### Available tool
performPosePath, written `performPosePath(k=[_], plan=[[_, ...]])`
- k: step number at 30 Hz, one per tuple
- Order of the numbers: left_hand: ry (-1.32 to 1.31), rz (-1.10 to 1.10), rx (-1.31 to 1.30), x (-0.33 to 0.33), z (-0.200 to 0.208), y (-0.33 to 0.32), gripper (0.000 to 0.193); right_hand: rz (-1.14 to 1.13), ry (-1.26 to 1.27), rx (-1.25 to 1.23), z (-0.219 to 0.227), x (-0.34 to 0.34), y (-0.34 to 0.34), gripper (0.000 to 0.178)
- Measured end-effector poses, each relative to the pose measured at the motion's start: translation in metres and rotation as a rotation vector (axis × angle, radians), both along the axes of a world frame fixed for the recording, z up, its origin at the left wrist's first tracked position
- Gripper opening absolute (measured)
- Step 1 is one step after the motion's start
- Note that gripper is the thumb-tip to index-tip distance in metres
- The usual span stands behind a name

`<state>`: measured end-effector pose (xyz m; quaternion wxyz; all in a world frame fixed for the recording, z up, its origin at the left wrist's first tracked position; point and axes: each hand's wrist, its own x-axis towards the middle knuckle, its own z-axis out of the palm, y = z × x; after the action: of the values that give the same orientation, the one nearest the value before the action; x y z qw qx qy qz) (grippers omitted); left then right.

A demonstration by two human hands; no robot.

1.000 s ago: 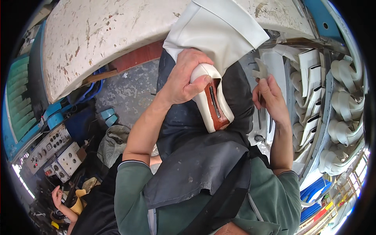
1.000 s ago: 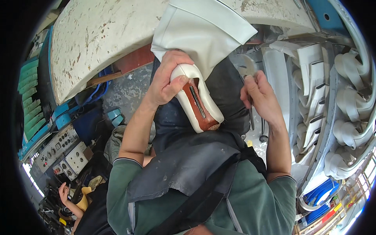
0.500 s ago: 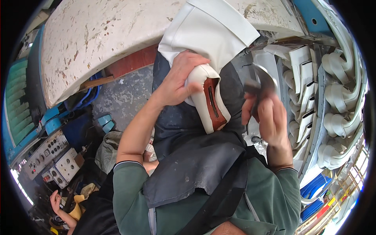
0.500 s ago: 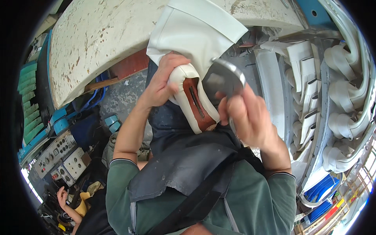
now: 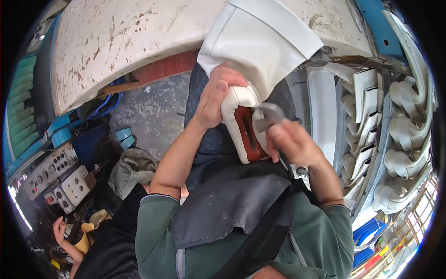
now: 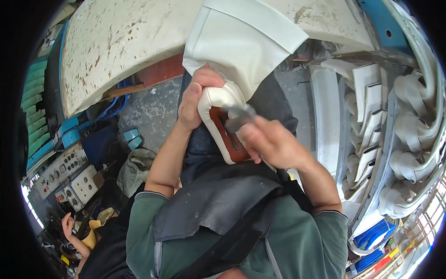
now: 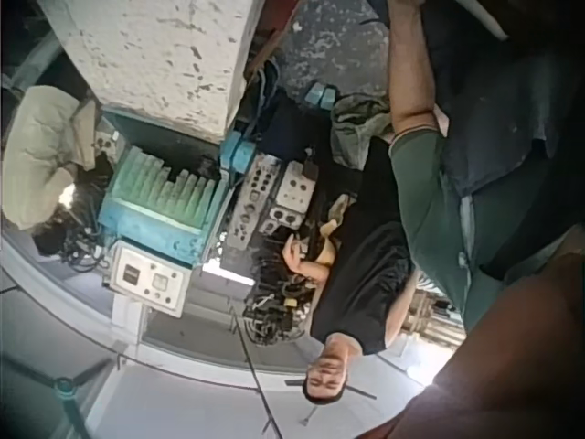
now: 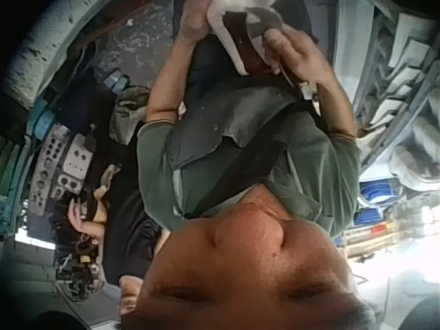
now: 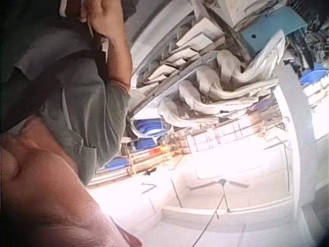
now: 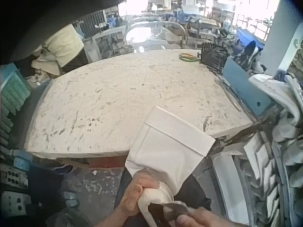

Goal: The recorder is lasting leather boots by pulling the upper material over a shoe last and hammering it into position.

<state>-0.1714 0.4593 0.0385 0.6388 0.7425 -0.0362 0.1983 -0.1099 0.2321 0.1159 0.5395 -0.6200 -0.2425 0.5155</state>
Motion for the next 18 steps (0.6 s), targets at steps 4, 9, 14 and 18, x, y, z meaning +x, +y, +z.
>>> performPosePath(k=[4,9,14,18], plan=[[0.014,0.014,0.011,-0.001,-0.004,0.001,0.047,0.052,0.342,0.013,-0.032,0.016,-0.008,0.051],[0.023,0.017,0.045,0.003,-0.004,0.000,0.044,0.261,0.056,-0.034,-0.046,0.031,0.000,0.054],[0.078,-0.004,0.059,0.013,0.001,0.000,0.044,0.733,-0.111,-0.331,-0.025,0.093,0.044,0.062],[0.115,-0.032,0.114,0.016,0.005,0.001,0.046,1.130,-0.223,-0.425,-0.003,0.118,0.083,0.063]])
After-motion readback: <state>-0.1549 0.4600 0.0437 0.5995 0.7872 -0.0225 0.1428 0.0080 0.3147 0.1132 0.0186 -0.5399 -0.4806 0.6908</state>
